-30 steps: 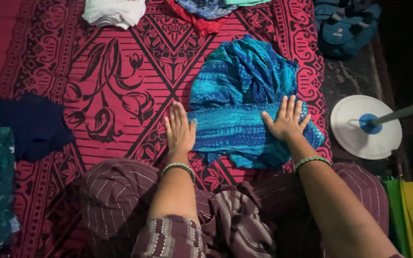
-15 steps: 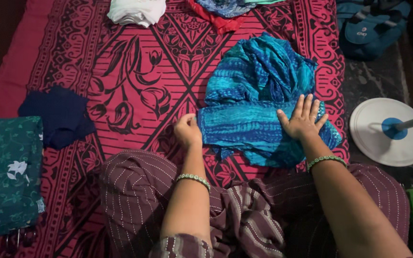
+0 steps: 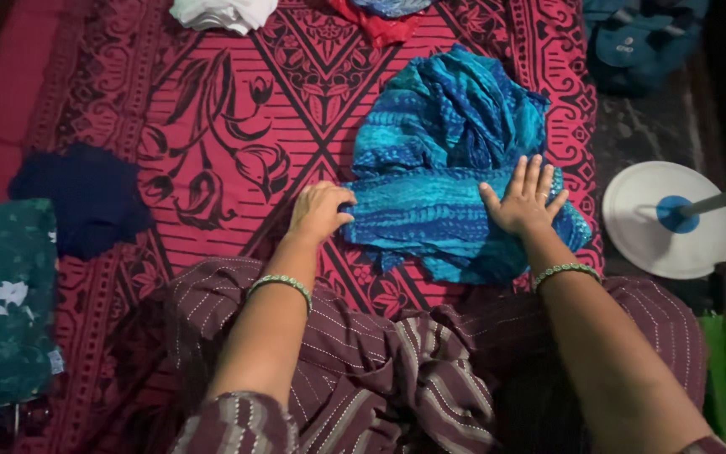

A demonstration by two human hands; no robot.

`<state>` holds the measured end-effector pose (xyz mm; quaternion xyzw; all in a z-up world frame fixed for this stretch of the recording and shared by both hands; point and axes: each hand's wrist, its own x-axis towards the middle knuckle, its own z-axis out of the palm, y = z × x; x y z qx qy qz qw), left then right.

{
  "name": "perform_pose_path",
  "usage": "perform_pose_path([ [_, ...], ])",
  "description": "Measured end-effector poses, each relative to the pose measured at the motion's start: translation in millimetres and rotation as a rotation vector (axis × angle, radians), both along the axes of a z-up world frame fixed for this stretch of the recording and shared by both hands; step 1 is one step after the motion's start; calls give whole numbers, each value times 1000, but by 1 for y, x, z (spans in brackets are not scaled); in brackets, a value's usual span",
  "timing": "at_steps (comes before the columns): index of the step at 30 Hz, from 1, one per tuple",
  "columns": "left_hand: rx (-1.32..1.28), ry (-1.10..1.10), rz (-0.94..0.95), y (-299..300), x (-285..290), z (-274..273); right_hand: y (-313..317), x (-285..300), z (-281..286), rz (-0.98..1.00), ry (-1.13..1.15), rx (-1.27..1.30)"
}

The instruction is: The person folds a dark patterned garment and then a blue patterned garment on a bed. The person smooths and folds each item by hand, placing the finished folds on the bed.

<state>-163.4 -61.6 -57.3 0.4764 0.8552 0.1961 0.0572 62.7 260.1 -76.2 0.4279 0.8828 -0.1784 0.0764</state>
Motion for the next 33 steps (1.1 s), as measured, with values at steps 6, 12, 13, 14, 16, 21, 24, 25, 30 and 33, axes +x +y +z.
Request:
perform_pose_path([
  [6,-194,65,-33,2,1,-16,-1,2,0,0,-4,14],
  [12,-424,-67,14,-1,3,6,1,1,-3,5,1,5],
  [13,-453,-50,5,0,6,8,1,1,-3,0,-1,8],
  [14,-485,-30,-2,1,9,10,1,1,-2,-4,1,8],
  [16,-525,-20,3,0,12,13,0,1,-2,-6,2,7],
  [21,-212,-160,54,7,3,3,1,1,-3,1,-2,8],
  [24,186,-560,476,2,-9,-9,1,2,-4,0,11,17],
  [25,179,-564,506,-1,-12,-14,0,2,-4,0,12,14],
  [30,35,-874,608,2,-14,-39,0,2,-2,0,8,18],
  [33,21,-820,621,14,-11,-51,0,2,-3,0,12,26],
])
